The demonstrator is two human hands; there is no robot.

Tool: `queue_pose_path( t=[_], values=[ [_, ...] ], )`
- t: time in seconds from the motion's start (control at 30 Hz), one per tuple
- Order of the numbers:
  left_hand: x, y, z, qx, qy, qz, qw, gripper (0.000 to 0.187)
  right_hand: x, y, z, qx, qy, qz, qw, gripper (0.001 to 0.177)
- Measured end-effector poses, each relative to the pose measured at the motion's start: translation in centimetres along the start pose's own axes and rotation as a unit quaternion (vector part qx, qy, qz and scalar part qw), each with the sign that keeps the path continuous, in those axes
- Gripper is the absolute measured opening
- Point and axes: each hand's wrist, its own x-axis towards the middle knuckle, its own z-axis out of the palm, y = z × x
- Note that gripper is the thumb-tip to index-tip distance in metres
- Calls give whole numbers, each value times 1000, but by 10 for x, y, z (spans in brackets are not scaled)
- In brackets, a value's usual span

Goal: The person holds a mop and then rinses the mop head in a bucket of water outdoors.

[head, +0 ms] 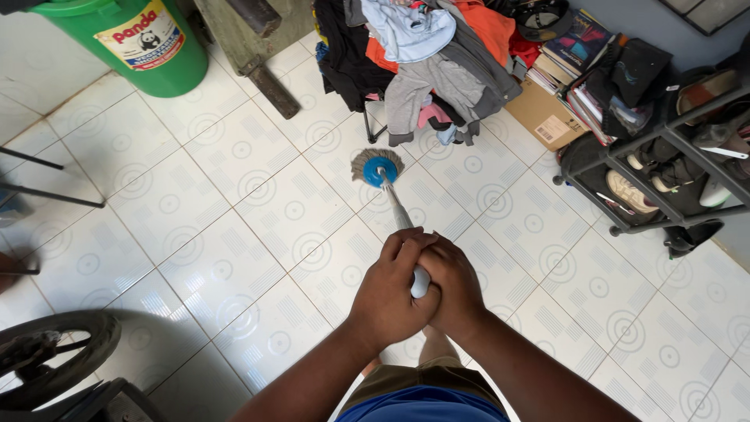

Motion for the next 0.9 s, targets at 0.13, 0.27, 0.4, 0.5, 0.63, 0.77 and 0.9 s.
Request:
queue_pose_path(
  t=[0.13,0.27,0.4,0.5,0.63,0.77,0.9],
  values=[
    [20,15,8,-21,-10,10,1000,59,10,6,-26,7,7,-19,1000,16],
    [47,0,24,-5,-42,15,999,60,17,40,-24,-12,5,35,999,16],
    [84,-36,45,14,-78,18,997,65,32,93,-16,-40,-44,71,996,17],
    [111,-52,63,-13,-106,-15,994,67,43,129,-15,-65,-74,87,991,15],
    [135,-30,85,0,-85,-23,996,66,50,147,-43,-67,-53,60,995,20],
    [149,17,96,-7,-77,-88,993,66,58,145,-96,-41,-78,59,994,27],
    [168,33,111,16,-53,-51,997,64,61,161,-116,-15,-50,34,998,28]
  ],
)
